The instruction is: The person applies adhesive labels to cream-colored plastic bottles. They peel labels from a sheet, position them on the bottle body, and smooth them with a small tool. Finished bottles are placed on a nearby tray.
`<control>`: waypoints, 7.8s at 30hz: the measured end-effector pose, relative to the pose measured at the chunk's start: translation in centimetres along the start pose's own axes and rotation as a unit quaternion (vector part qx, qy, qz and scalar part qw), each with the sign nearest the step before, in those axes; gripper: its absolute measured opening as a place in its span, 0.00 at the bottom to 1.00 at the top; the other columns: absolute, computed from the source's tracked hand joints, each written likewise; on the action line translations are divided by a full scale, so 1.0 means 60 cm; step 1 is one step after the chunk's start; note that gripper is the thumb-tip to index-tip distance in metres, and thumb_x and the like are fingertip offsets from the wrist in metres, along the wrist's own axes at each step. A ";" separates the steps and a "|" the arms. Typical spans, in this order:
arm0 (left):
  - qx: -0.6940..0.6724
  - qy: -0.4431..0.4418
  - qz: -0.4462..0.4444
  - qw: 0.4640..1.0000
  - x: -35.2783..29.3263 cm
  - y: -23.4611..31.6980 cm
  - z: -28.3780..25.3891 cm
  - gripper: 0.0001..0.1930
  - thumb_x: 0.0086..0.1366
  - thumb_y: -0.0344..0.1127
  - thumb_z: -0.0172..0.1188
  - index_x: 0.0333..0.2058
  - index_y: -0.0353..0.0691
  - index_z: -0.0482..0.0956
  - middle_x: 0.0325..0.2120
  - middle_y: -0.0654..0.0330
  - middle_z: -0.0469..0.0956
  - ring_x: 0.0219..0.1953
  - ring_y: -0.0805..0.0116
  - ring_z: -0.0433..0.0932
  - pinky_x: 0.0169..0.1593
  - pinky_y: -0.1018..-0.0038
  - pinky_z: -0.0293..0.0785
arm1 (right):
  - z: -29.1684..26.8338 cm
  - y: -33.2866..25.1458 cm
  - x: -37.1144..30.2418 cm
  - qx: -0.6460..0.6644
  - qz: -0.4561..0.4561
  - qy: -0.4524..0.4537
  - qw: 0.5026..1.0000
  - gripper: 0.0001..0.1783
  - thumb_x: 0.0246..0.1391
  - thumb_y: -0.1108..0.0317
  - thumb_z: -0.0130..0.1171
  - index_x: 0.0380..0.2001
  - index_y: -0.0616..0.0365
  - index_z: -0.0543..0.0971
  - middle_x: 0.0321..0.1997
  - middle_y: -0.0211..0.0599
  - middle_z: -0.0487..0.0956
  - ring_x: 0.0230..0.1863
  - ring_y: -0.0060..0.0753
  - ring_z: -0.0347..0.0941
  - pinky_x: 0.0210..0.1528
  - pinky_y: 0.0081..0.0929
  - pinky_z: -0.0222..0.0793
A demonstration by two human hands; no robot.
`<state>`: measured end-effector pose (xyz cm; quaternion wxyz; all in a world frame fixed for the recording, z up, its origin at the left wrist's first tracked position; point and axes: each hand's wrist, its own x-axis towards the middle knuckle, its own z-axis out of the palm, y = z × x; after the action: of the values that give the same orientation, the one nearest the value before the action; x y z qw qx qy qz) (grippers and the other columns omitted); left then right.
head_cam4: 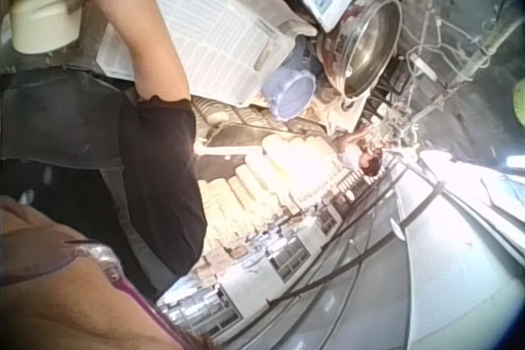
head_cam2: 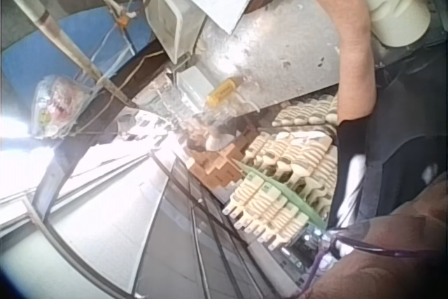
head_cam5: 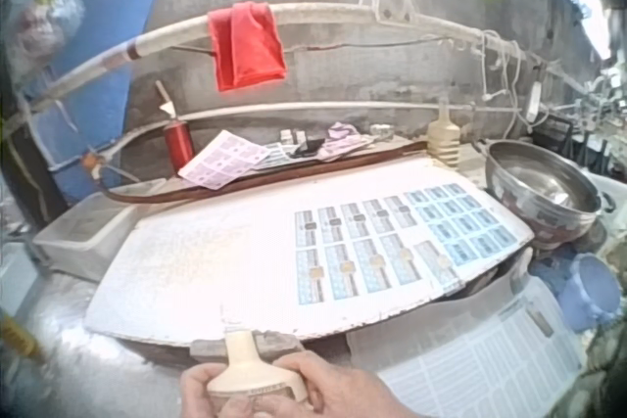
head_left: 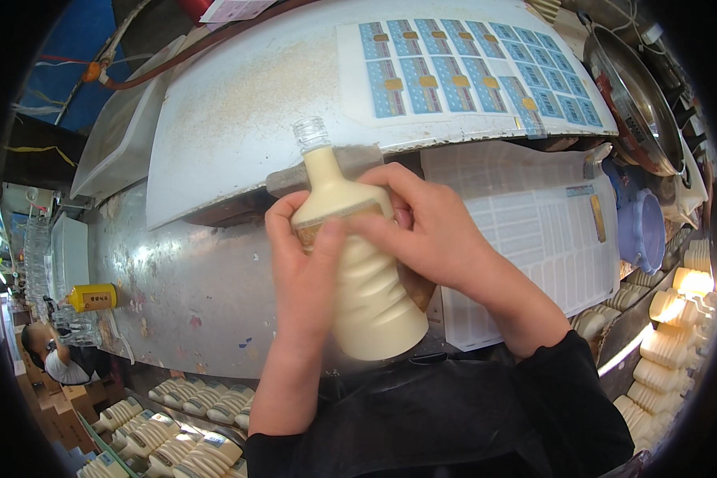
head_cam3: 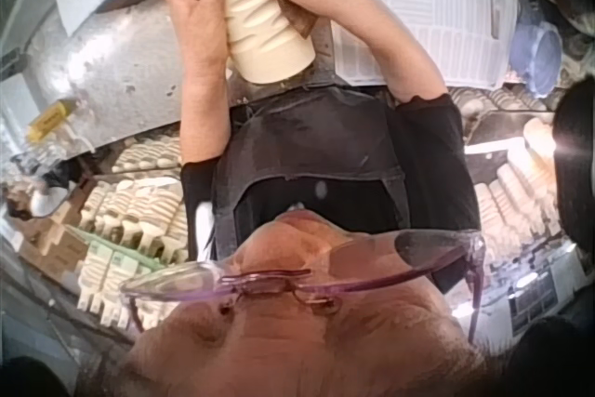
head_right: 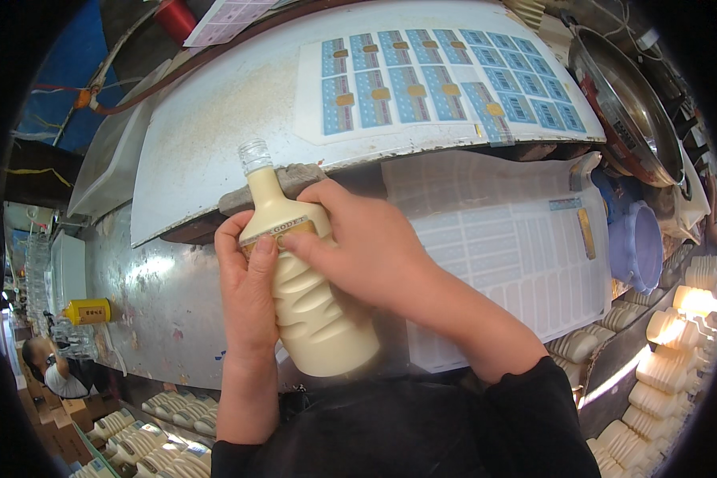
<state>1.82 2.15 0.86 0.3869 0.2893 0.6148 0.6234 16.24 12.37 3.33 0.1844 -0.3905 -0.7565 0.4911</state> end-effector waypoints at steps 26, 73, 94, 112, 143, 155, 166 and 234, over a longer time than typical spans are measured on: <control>0.015 -0.013 0.011 1.000 -0.002 -0.004 -0.003 0.21 0.76 0.42 0.57 0.59 0.36 0.64 0.50 0.56 0.72 0.51 0.72 0.72 0.56 0.73 0.71 | -0.005 -0.026 0.008 0.275 -0.018 0.119 0.954 0.15 0.57 0.77 0.67 0.47 0.65 0.76 0.41 0.30 0.80 0.38 0.11 0.74 0.41 0.12 0.72; -0.038 0.006 0.011 0.999 0.002 -0.012 -0.005 0.18 0.77 0.39 0.55 0.58 0.37 0.66 0.49 0.57 0.73 0.49 0.73 0.72 0.54 0.74 0.72 | -0.002 0.038 0.013 0.257 0.038 -0.030 0.965 0.14 0.69 0.61 0.59 0.49 0.60 0.78 0.35 0.28 0.80 0.30 0.10 0.72 0.32 0.14 0.67; -0.044 0.000 0.009 0.999 0.001 -0.013 -0.005 0.18 0.77 0.39 0.55 0.58 0.37 0.66 0.49 0.58 0.73 0.50 0.73 0.72 0.55 0.74 0.72 | 0.004 0.040 0.011 0.228 0.028 -0.040 0.972 0.14 0.68 0.62 0.60 0.50 0.60 0.77 0.33 0.24 0.80 0.34 0.10 0.73 0.38 0.15 0.70; -0.029 -0.011 0.013 0.999 -0.001 -0.007 -0.003 0.20 0.77 0.44 0.55 0.58 0.37 0.65 0.50 0.56 0.73 0.50 0.72 0.72 0.54 0.74 0.72 | 0.007 0.012 0.010 0.076 0.031 0.031 0.996 0.20 0.54 0.56 0.69 0.42 0.61 0.80 0.22 0.24 0.72 0.25 0.15 0.65 0.29 0.21 0.63; -0.062 -0.010 -0.012 0.998 -0.004 -0.003 -0.008 0.18 0.81 0.43 0.45 0.61 0.39 0.64 0.51 0.57 0.76 0.50 0.73 0.76 0.55 0.74 0.74 | -0.007 -0.021 -0.021 -0.053 -0.236 0.222 0.945 0.16 0.54 0.71 0.68 0.47 0.59 0.82 0.42 0.46 0.84 0.39 0.51 0.82 0.43 0.40 0.78; -0.034 -0.011 0.000 0.999 0.005 -0.034 -0.034 0.23 0.82 0.46 0.40 0.61 0.34 0.70 0.52 0.55 0.79 0.53 0.69 0.78 0.58 0.70 0.75 | 0.007 0.051 -0.053 0.022 -0.276 0.163 0.947 0.14 0.53 0.87 0.63 0.40 0.59 0.78 0.47 0.37 0.81 0.43 0.22 0.77 0.43 0.22 0.74; -0.146 -0.076 -0.021 0.986 -0.012 -0.019 -0.022 0.33 0.82 0.58 0.33 0.64 0.33 0.68 0.59 0.54 0.75 0.60 0.66 0.73 0.66 0.68 0.67 | -0.002 0.020 -0.014 0.151 0.017 0.034 0.988 0.18 0.66 0.61 0.60 0.53 0.61 0.80 0.36 0.28 0.80 0.37 0.15 0.72 0.41 0.19 0.68; 0.034 -0.071 -0.060 0.995 0.024 -0.006 -0.040 0.20 0.79 0.48 0.47 0.53 0.35 0.74 0.48 0.54 0.78 0.51 0.70 0.74 0.58 0.71 0.70 | 0.011 -0.030 0.011 -0.109 0.025 0.062 0.992 0.29 0.54 0.43 0.64 0.41 0.61 0.84 0.28 0.50 0.83 0.33 0.49 0.82 0.39 0.39 0.75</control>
<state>-0.89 2.03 0.17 0.4561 0.3080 0.6233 0.5555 14.65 12.07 4.57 0.1749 -0.4572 -0.7825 0.3848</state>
